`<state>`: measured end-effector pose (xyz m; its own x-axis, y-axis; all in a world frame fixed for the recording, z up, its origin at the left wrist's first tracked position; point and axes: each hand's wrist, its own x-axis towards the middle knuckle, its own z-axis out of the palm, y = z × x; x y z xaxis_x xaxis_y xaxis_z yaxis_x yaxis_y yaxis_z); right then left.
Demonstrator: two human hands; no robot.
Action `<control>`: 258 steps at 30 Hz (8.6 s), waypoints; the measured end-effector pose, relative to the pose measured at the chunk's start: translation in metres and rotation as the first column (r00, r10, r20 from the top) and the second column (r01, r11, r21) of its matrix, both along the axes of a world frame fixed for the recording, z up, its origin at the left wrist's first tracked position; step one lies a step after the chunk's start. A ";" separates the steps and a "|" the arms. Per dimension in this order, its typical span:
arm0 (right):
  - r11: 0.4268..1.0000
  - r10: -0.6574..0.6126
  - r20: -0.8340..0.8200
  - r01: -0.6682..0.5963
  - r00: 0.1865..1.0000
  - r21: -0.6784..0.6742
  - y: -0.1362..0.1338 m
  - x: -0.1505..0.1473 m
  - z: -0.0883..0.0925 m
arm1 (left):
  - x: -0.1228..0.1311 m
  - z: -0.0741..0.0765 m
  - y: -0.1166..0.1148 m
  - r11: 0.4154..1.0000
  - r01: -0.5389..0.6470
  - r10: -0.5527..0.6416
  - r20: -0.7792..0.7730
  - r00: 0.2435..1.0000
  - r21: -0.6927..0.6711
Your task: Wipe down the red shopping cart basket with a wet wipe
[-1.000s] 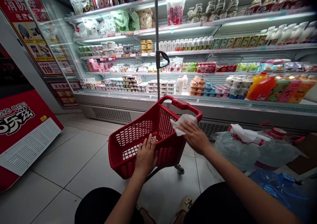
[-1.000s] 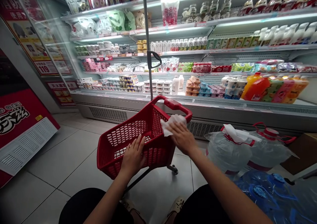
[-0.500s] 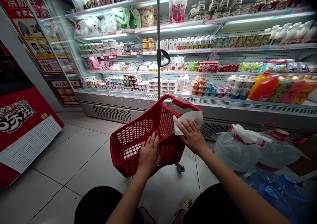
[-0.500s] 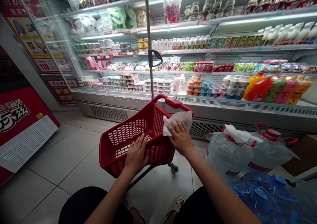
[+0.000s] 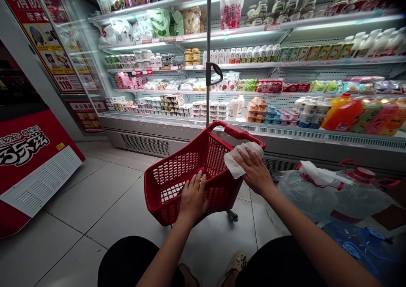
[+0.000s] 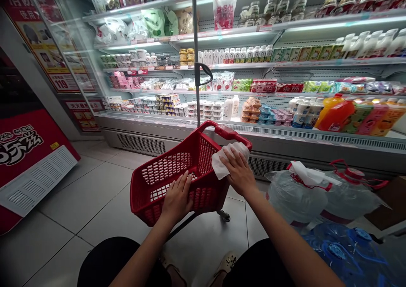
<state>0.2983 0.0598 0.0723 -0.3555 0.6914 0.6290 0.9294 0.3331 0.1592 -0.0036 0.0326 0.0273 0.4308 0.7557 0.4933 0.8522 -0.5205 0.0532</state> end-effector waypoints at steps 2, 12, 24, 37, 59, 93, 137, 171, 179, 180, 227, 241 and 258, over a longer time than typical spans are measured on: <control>1.000 -0.030 -0.017 0.030 0.999 -0.010 0.001 -0.001 -0.003 | 0.002 0.001 0.000 1.000 -0.001 0.001 0.000 1.000 -0.009; 0.993 0.098 0.074 -0.093 0.992 -0.074 -0.014 -0.038 -0.010 | 0.001 0.001 0.001 1.000 0.009 -0.009 -0.015 1.000 -0.015; 0.989 -0.120 0.015 0.121 0.993 -0.080 -0.014 -0.016 -0.004 | 0.008 0.000 0.000 1.000 -0.030 0.030 -0.052 0.998 0.004; 0.995 -0.027 0.030 0.030 0.999 -0.094 -0.005 -0.013 -0.010 | 0.002 0.001 0.005 0.999 -0.042 0.044 -0.097 0.994 0.018; 0.985 -0.156 -0.062 0.151 0.986 -0.079 0.001 -0.027 -0.024 | -0.047 0.006 -0.025 0.972 -0.205 0.222 -0.165 0.961 0.110; 0.993 -0.069 -0.066 0.062 0.995 -0.098 0.000 -0.055 -0.061 | -0.051 -0.009 -0.033 0.995 -0.072 0.083 -0.170 0.982 0.069; 0.980 -0.104 -0.058 0.092 0.993 -0.176 0.023 -0.057 -0.076 | -0.060 -0.031 -0.021 0.997 -0.010 0.015 -0.063 0.998 0.076; 0.970 0.028 -0.131 -0.059 0.991 -0.234 0.000 -0.102 -0.082 | -0.029 -0.044 -0.012 0.993 -0.086 0.086 0.009 0.996 0.082; 0.929 0.243 -0.055 -0.249 0.968 -0.274 -0.057 -0.103 -0.077 | -0.025 -0.050 -0.031 0.995 -0.047 0.054 -0.072 0.996 0.091; 0.932 0.220 -0.063 -0.229 0.973 -0.281 -0.052 -0.094 -0.076 | -0.024 -0.051 -0.034 0.995 -0.033 0.042 -0.092 0.995 0.091; 0.974 0.012 -0.124 -0.039 0.992 -0.221 -0.085 -0.091 -0.101 | 0.035 -0.022 -0.040 0.966 0.260 -0.260 -0.045 0.965 -0.001; 0.981 -0.096 -0.177 0.063 0.979 -0.185 -0.079 -0.047 -0.118 | 0.019 -0.023 -0.015 0.979 0.203 -0.202 -0.049 0.978 0.014; 0.968 0.105 -0.085 -0.121 0.991 -0.218 -0.061 -0.009 -0.108 | 0.014 -0.024 -0.022 0.983 0.178 -0.177 -0.044 0.983 0.031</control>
